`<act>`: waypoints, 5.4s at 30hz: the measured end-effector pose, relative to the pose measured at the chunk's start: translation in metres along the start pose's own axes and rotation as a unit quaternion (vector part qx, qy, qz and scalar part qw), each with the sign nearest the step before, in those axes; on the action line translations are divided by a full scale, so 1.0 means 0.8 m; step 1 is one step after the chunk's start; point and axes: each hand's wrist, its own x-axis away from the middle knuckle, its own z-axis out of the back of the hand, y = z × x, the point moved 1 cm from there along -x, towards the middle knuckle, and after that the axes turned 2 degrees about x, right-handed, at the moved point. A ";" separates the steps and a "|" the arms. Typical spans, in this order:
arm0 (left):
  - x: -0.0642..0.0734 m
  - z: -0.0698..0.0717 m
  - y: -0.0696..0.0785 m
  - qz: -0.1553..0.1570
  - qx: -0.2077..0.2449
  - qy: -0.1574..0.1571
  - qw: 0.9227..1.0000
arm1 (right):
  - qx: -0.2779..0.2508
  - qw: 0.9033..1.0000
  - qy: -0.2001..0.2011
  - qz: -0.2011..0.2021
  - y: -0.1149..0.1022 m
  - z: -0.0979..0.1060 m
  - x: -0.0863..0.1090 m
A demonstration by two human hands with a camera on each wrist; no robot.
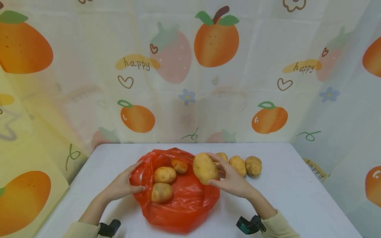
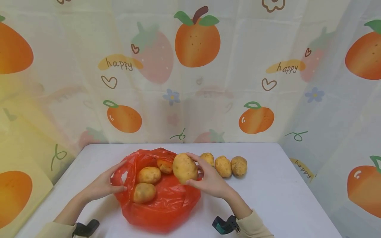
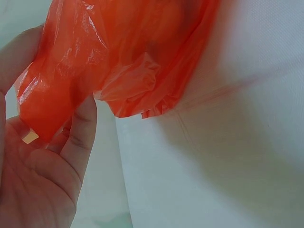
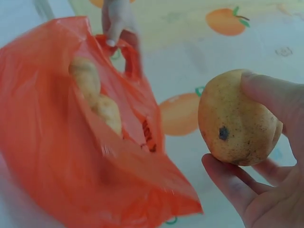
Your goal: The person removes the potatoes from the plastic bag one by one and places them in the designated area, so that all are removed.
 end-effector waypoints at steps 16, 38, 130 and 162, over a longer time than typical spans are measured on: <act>-0.001 -0.001 -0.001 0.001 -0.002 -0.001 1.000 | -0.056 0.994 0.085 -0.044 0.040 0.040 0.039; -0.001 0.000 -0.003 -0.014 -0.010 0.002 1.000 | 0.003 0.988 0.112 -0.108 0.086 0.052 0.070; -0.004 -0.003 -0.006 -0.013 -0.010 -0.002 1.000 | 0.065 0.978 0.057 -0.189 0.141 0.039 0.099; -0.004 -0.002 -0.004 -0.020 -0.014 -0.001 1.000 | 0.071 0.977 0.071 -0.189 0.138 0.041 0.092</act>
